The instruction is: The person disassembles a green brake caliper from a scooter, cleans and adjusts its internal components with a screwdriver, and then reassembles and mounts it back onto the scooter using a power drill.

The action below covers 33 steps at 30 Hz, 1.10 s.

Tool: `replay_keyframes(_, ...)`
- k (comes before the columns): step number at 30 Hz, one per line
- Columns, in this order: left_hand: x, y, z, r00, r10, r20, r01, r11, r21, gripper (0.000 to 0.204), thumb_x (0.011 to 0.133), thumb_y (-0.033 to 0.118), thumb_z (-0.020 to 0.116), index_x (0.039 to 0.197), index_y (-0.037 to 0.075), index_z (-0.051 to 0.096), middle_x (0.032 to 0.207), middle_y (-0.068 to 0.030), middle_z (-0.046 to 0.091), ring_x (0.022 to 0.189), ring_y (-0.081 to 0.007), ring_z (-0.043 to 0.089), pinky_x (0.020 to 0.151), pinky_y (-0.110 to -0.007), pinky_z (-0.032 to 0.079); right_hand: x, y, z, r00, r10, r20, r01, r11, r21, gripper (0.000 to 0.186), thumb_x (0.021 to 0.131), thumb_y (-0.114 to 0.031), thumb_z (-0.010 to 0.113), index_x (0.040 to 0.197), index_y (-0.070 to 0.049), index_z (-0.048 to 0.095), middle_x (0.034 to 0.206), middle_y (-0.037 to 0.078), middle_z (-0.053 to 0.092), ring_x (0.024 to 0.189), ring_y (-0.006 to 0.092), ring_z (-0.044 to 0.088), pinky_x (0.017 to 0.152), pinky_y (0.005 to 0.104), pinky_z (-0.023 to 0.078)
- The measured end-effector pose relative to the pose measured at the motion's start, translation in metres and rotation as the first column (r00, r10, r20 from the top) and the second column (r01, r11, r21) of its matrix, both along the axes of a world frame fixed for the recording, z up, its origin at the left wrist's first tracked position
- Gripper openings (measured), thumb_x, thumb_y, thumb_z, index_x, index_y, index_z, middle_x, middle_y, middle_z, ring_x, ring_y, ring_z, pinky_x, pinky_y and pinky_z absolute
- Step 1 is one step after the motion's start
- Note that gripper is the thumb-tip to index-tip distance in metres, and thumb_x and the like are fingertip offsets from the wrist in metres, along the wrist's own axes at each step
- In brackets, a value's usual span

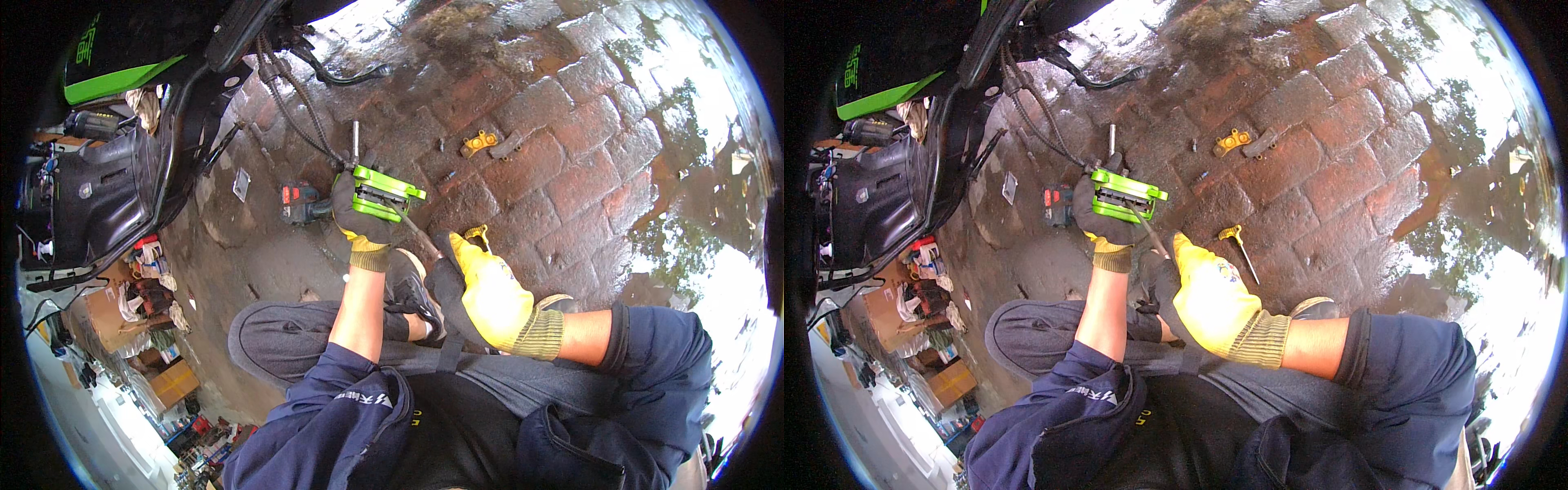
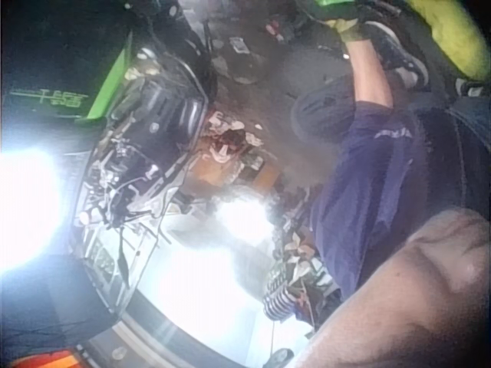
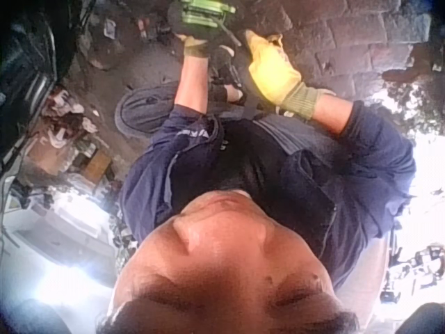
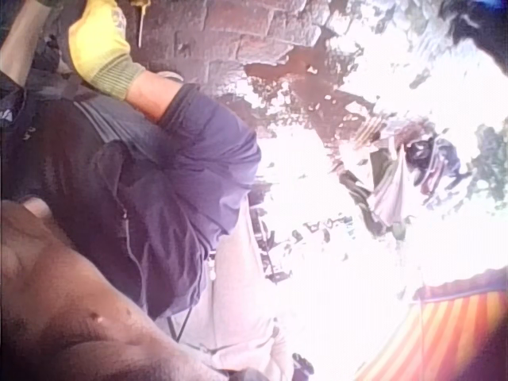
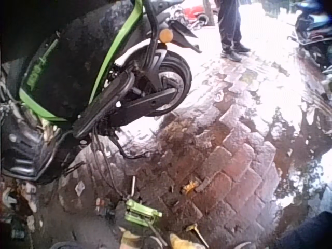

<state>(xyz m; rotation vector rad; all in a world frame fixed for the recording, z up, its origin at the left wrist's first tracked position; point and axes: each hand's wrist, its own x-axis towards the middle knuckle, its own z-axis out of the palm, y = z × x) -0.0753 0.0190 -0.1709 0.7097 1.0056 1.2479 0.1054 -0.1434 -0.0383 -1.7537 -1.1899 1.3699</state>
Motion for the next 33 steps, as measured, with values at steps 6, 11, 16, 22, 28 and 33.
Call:
replay_keyframes(6,-0.004,0.003,-0.005,0.999,0.036,0.015,-0.036,0.999,-0.008,0.041,0.104,0.034,0.054,0.123,0.002,0.071,0.112,-0.0112,0.075,0.098,-0.0261,0.073,0.088,-0.041,0.061,0.001,0.000,0.007,1.000,0.011,-0.027,-0.012,1.000,-0.027,0.051,0.099,-0.021,0.060,0.141,0.009,0.059,0.124,0.034,0.069,0.117,0.0471,0.068,0.101,0.0492,0.053)
replay_keyframes(11,-0.005,0.000,-0.005,0.999,-0.018,-0.042,0.022,0.995,0.097,0.046,0.107,0.035,0.048,0.129,-0.001,0.065,0.128,-0.0234,0.072,0.106,-0.0323,0.074,0.096,-0.046,0.061,-0.002,0.000,0.010,1.000,0.012,-0.004,-0.012,1.000,-0.029,0.052,0.102,-0.026,0.062,0.141,0.009,0.060,0.124,0.032,0.070,0.116,0.0469,0.068,0.101,0.0487,0.054)
replay_keyframes(16,-0.007,0.005,-0.009,0.989,-0.055,0.138,0.052,0.998,0.024,0.041,0.106,0.033,0.049,0.127,0.002,0.067,0.121,-0.0188,0.073,0.103,-0.0309,0.074,0.091,-0.045,0.063,-0.011,-0.007,-0.004,0.999,0.024,0.039,-0.024,1.000,0.001,0.054,0.100,-0.022,0.064,0.144,0.007,0.057,0.119,0.032,0.071,0.111,0.0469,0.069,0.096,0.0514,0.054)
replay_keyframes(22,-0.016,0.011,-0.026,0.909,-0.061,0.412,0.059,0.998,0.018,0.046,0.107,0.038,0.045,0.127,0.004,0.068,0.132,-0.0283,0.070,0.108,-0.0371,0.073,0.096,-0.051,0.061,-0.012,-0.007,0.004,0.991,0.111,0.069,-0.107,0.992,-0.062,0.058,0.096,-0.017,0.065,0.148,0.006,0.053,0.117,0.031,0.070,0.111,0.0465,0.068,0.097,0.0511,0.053)
replay_keyframes(28,0.004,0.002,-0.014,0.986,0.032,0.161,-0.039,0.998,0.045,0.047,0.107,0.036,0.046,0.129,0.000,0.066,0.134,-0.0266,0.070,0.106,-0.0344,0.073,0.095,-0.046,0.060,-0.006,-0.004,0.003,0.993,0.083,0.085,-0.082,0.997,-0.016,0.053,0.098,-0.013,0.061,0.148,0.005,0.054,0.121,0.031,0.069,0.114,0.0465,0.067,0.098,0.0507,0.053)
replay_keyframes(33,-0.006,0.004,-0.020,0.999,-0.030,0.046,0.027,0.998,0.062,0.049,0.108,0.037,0.042,0.135,0.003,0.063,0.134,-0.0240,0.070,0.105,-0.0335,0.072,0.095,-0.048,0.061,0.001,0.003,0.015,0.995,0.089,0.046,-0.086,0.994,-0.070,0.049,0.101,-0.014,0.058,0.146,0.005,0.056,0.124,0.031,0.069,0.116,0.0461,0.067,0.099,0.0500,0.053)
